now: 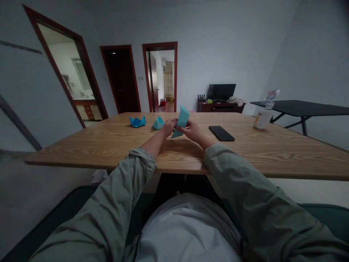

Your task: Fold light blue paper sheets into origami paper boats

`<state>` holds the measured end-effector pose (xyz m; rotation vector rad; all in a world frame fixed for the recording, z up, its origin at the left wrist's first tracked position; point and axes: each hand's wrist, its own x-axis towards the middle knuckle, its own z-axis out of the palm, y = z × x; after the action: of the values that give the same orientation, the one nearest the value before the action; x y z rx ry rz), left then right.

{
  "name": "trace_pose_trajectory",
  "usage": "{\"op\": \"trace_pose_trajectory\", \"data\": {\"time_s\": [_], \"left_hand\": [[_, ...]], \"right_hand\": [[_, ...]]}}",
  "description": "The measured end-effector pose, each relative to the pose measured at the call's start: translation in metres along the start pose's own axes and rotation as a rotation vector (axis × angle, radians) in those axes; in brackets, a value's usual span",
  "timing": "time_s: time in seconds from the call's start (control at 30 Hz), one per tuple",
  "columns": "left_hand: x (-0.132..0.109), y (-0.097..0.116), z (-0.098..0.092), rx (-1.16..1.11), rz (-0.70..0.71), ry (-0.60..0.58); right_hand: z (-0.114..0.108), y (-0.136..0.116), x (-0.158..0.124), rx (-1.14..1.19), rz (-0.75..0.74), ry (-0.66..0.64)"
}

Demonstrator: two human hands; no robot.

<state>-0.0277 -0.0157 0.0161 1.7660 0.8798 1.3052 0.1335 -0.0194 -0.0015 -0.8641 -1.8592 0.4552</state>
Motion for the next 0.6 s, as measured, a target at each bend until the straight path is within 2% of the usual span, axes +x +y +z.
{"op": "trace_pose_trajectory", "data": {"time_s": [0.2, 0.4, 0.47, 0.6], "left_hand": [[0.0059, -0.0053, 0.0012, -0.025, -0.037, 0.045], [0.0095, -0.0063, -0.0006, 0.016, 0.018, 0.144], [0.0082, -0.0049, 0.0003, -0.008, -0.030, 0.119], [0.0046, -0.0059, 0.0035, -0.089, -0.120, -0.030]], "right_hand": [[-0.0006, 0.0056, 0.0041, 0.110, 0.035, 0.007], [-0.0044, 0.0091, 0.0072, 0.186, 0.205, 0.060], [-0.0059, 0.0088, 0.0075, 0.236, 0.253, 0.074], [-0.0078, 0.0060, 0.0070, 0.247, 0.301, 0.100]]}}
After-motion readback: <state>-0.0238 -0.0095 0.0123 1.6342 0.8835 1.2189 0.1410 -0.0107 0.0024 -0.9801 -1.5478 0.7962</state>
